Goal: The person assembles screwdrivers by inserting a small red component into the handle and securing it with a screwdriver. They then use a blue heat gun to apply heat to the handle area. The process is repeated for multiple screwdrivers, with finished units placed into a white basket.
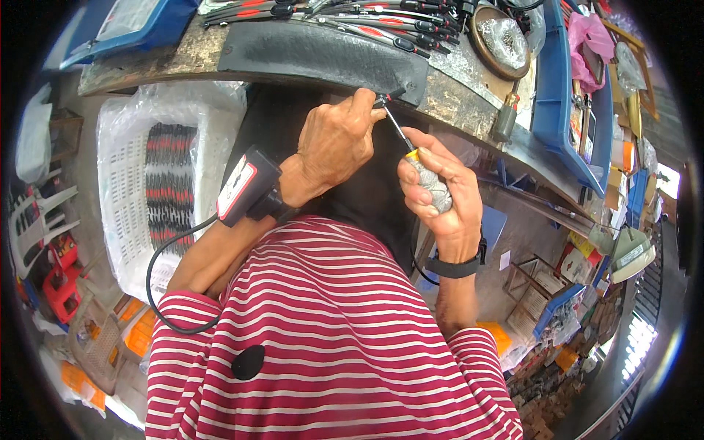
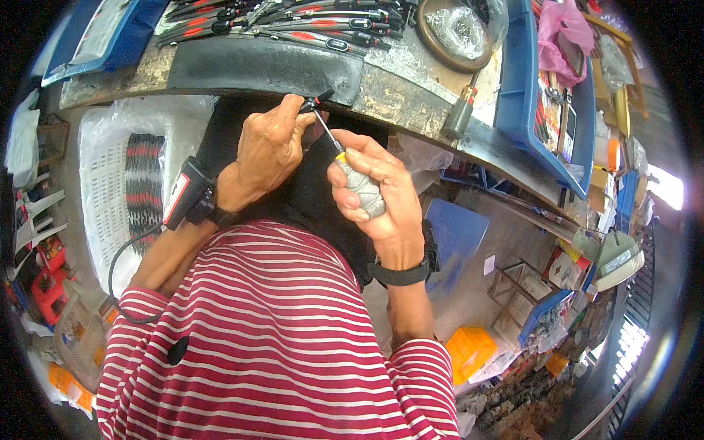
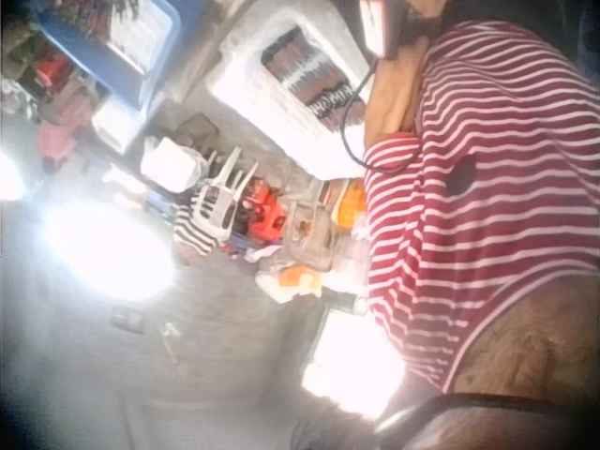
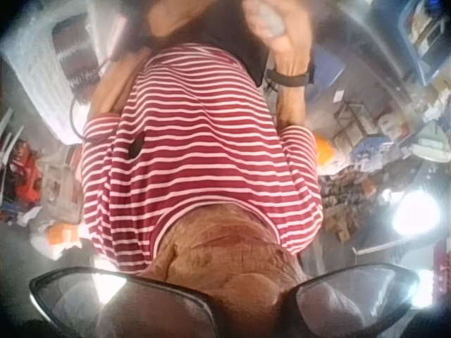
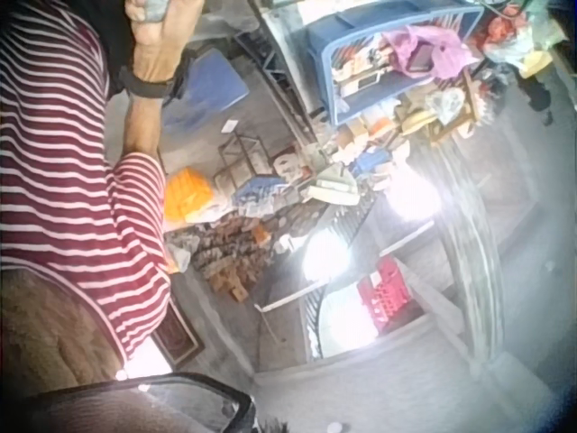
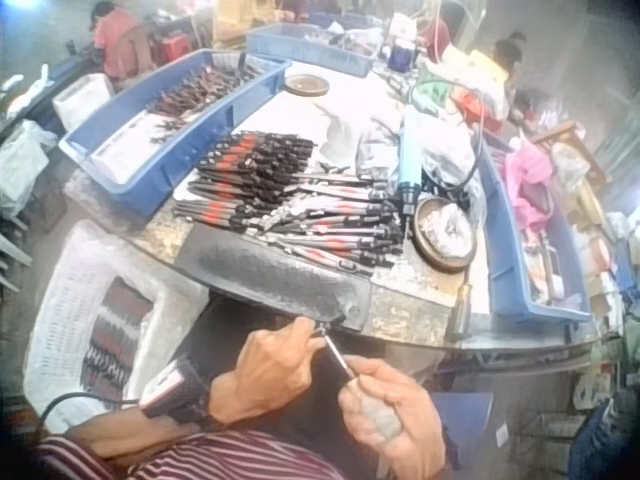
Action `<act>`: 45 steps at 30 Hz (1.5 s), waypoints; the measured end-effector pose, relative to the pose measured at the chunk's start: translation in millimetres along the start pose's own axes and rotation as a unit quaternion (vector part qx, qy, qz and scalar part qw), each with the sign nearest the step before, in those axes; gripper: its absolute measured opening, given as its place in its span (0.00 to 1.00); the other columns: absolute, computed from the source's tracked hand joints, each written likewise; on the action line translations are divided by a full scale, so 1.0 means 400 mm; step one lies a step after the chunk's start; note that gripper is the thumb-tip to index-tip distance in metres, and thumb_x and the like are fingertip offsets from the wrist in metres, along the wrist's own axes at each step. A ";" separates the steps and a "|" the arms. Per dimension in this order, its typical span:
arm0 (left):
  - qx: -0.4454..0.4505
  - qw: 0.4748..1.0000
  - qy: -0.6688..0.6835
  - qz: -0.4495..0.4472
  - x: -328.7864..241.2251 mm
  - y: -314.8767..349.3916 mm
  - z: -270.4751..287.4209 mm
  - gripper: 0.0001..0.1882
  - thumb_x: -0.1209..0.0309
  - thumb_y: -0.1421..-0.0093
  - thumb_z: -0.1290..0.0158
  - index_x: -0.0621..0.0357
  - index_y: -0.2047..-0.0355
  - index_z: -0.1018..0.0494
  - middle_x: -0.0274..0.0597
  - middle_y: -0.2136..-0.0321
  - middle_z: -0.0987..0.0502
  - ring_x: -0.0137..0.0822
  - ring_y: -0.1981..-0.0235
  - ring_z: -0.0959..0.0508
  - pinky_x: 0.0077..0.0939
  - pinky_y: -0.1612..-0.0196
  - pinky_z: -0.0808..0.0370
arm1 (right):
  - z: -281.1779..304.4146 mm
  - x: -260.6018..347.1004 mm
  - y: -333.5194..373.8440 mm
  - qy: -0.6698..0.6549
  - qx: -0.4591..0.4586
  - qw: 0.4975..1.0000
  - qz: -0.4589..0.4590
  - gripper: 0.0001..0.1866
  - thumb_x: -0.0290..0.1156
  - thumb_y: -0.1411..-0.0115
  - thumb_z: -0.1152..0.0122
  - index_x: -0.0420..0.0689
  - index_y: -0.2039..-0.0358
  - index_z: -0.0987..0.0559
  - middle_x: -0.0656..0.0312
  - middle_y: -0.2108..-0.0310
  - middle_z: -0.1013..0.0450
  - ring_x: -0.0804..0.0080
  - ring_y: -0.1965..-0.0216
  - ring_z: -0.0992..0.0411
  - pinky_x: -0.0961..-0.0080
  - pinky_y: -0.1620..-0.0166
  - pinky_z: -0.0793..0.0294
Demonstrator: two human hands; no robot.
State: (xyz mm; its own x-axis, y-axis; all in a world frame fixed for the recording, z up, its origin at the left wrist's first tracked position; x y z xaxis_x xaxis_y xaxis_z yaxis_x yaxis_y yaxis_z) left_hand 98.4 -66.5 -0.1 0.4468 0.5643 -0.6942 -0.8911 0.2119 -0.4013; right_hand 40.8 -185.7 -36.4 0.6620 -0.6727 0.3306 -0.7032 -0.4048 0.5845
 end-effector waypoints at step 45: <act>-0.010 0.999 -0.029 -0.018 -0.001 0.004 0.001 0.07 0.76 0.44 0.49 0.66 0.68 0.35 0.56 0.85 0.30 0.53 0.82 0.26 0.39 0.81 0.32 | 0.022 0.019 -0.021 0.136 -0.036 0.988 0.066 0.16 0.31 0.38 0.49 0.39 0.51 0.31 0.53 0.77 0.32 0.72 0.85 0.34 0.86 0.90 0.42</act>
State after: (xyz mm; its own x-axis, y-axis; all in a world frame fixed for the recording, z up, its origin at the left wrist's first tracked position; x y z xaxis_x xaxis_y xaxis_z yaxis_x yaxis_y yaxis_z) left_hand 96.7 -66.2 -0.4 0.4722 0.6017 -0.6442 -0.8728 0.2169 -0.4372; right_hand 49.5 -192.9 -45.4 0.6176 -0.5215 0.5887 -0.7745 -0.2731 0.5706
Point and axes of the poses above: each hand's wrist, its own y-axis away from the middle knuckle, its own z-axis out of the back of the hand, x = y × z, the point moved 9 cm from there along -y, towards the middle knuckle
